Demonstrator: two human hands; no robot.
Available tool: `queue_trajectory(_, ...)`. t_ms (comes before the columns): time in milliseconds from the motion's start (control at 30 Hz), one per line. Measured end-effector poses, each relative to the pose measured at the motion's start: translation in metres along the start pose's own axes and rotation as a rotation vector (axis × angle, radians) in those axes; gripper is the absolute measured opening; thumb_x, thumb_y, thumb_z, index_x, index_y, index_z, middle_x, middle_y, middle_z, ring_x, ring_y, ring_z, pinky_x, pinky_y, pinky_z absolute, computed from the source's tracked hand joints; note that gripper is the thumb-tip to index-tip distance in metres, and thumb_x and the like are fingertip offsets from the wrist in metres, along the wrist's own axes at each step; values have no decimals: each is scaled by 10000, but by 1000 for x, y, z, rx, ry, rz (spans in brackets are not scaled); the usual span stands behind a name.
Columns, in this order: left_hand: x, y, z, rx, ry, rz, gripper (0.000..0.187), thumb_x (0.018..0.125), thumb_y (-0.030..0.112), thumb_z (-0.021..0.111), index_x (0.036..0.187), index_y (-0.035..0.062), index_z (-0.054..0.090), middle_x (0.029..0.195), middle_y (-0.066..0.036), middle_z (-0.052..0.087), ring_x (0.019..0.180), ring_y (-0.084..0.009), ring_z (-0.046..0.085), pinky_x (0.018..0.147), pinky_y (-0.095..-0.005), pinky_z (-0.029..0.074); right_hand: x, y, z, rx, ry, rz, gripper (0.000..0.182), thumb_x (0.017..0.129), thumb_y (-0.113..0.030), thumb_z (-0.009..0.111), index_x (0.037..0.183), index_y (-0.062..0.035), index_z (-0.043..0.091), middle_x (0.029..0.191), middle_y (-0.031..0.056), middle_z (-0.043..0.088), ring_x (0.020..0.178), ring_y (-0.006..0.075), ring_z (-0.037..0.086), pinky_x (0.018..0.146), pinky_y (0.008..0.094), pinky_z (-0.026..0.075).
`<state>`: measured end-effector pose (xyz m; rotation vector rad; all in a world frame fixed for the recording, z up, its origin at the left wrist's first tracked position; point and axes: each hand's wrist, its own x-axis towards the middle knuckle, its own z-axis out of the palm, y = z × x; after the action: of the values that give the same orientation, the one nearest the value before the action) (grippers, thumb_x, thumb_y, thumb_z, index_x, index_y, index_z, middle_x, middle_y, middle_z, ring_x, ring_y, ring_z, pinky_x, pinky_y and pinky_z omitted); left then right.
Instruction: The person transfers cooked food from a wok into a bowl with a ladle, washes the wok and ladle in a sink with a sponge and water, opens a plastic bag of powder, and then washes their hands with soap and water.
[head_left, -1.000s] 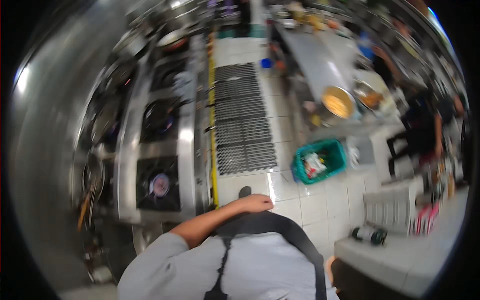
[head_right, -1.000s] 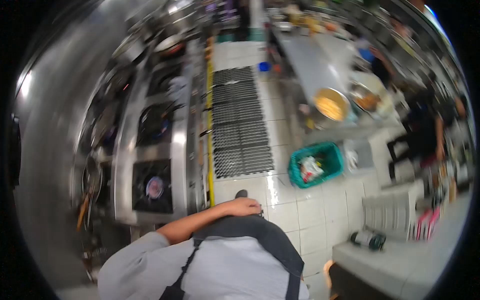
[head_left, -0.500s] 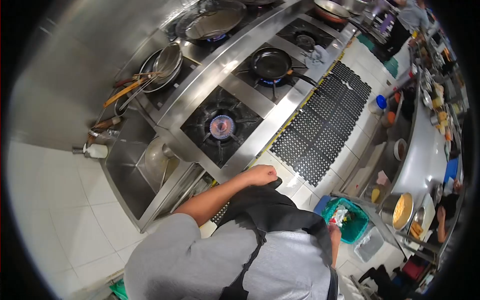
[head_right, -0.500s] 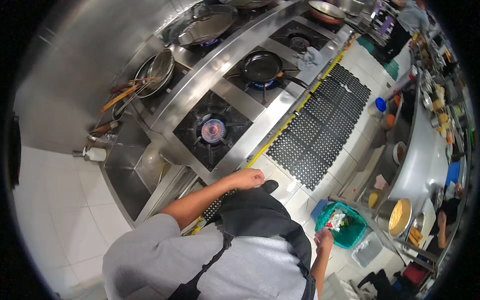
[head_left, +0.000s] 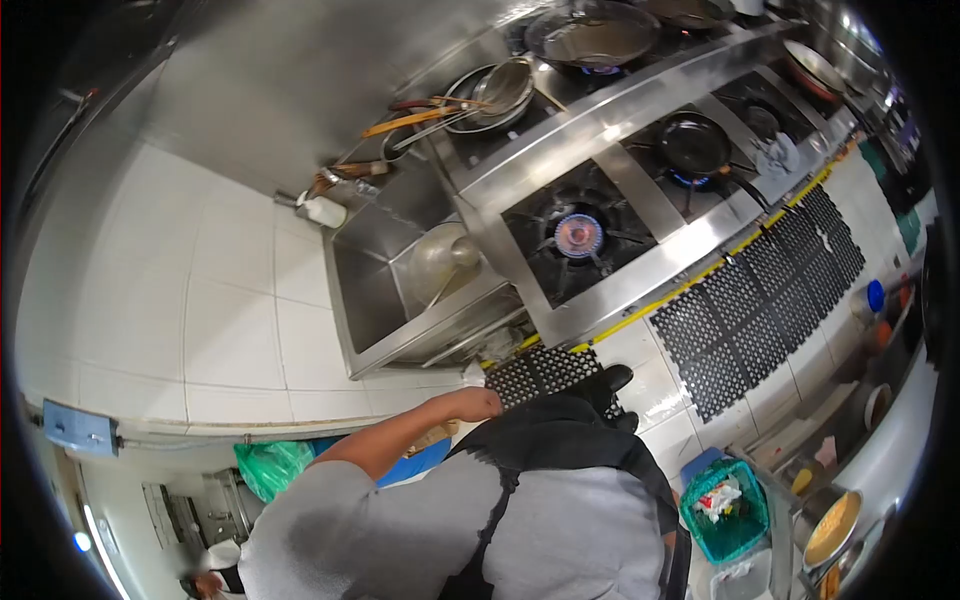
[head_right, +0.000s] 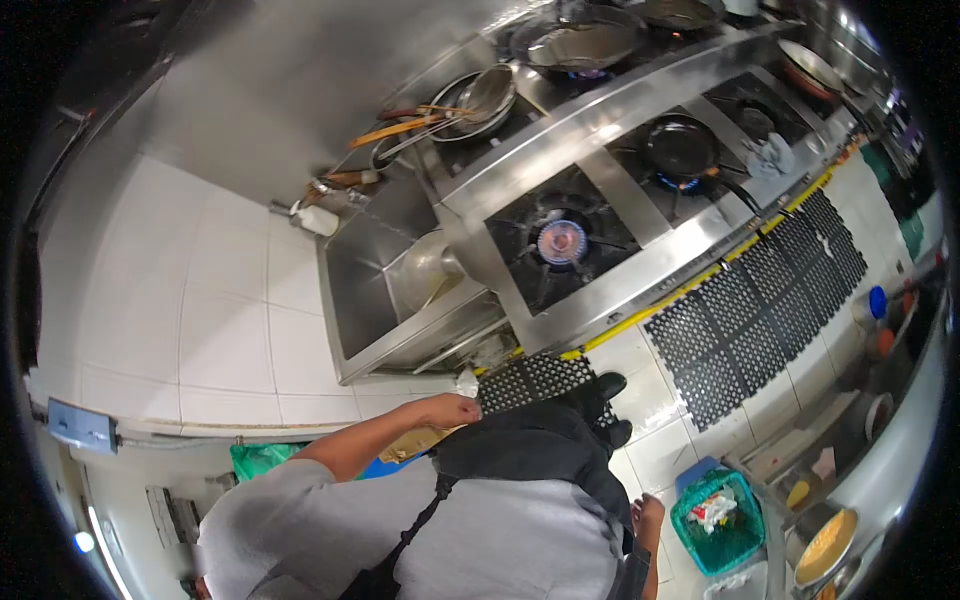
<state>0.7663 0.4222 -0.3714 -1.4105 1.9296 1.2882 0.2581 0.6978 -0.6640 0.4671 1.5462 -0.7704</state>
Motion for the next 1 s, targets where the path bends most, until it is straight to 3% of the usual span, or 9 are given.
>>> queue_trajectory(33, -11, 0, 3, -24, 18, -3, 393, 921, 368, 462, 1001, 46, 674, 966, -185, 694, 934, -369, 650, 813, -444, 507, 39, 17, -25, -410, -218, -237, 230, 907, -202, 592, 1043, -16, 593, 832, 143, 643, 615, 246, 601, 553, 335, 481)
queue_trajectory(100, -11, -14, 15, -107, 67, -26, 384, 929, 374, 504, 1062, 51, 665, 1024, -176, 685, 985, -336, 643, 865, -414, 497, 111, 50, -69, -1229, -293, -1033, 280, 906, -204, 595, 1105, -8, 603, 856, 161, 653, 654, 254, 615, 581, 343, 492)
queue_trajectory(133, -13, -8, 5, -140, 47, -38, 396, 938, 384, 521, 1106, 51, 653, 1069, -168, 680, 1017, -321, 637, 897, -397, 490, 74, 40, -50, -905, -252, -610, 299, 916, -221, 587, 1135, -19, 600, 902, 168, 649, 685, 257, 619, 607, 347, 499)
queue_trajectory(200, -11, -10, -9, -190, 29, -18, 407, 948, 382, 545, 1160, 48, 637, 1121, -153, 675, 1054, -293, 632, 931, -376, 483, 25, 13, -8, -444, -145, -213, 338, 936, -255, 571, 1196, -40, 594, 994, 182, 642, 748, 263, 627, 658, 356, 512)
queue_trajectory(367, -5, -47, -53, -361, 92, 120, 383, 963, 329, 552, 1197, 34, 620, 1125, -105, 679, 1056, -218, 633, 929, -354, 484, -24, -25, 57, -348, -171, -335, 394, 953, -266, 526, 1288, -58, 538, 1101, 160, 612, 852, 257, 623, 715, 375, 508)
queue_trajectory(500, -20, -99, -123, -889, 6, -42, 336, 965, 302, 574, 1216, 84, 624, 1100, -37, 659, 1032, -140, 627, 849, -291, 493, -60, -37, 145, -387, -135, -249, 371, 955, -234, 519, 1255, -18, 549, 1100, 165, 641, 820, 273, 648, 700, 369, 545)
queue_trajectory(667, -36, -231, -197, -1239, 390, -64, 293, 957, 269, 609, 1194, 99, 630, 1111, -24, 663, 966, -135, 653, 778, -276, 503, -112, -50, 311, -710, -345, 83, 345, 958, -195, 511, 1214, 31, 563, 1099, 171, 677, 780, 293, 680, 680, 361, 591)
queue_trajectory(833, -32, -340, -291, -1633, 716, -5, 307, 933, 255, 632, 1198, 100, 610, 1101, -28, 674, 978, -170, 667, 774, -291, 520, -321, -108, 607, -959, -883, -391, 353, 999, -283, 560, 1132, 39, 613, 954, 108, 698, 683, 166, 640, 673, 285, 539)
queue_trajectory(1000, 32, -428, -420, -1982, 916, 255, 309, 936, 218, 608, 1207, 72, 582, 1131, -54, 657, 1026, -222, 656, 831, -325, 512, -400, -133, 853, -954, -886, -573, 430, 980, -269, 594, 1302, 7, 524, 1055, 129, 668, 868, 183, 671, 700, 289, 545)
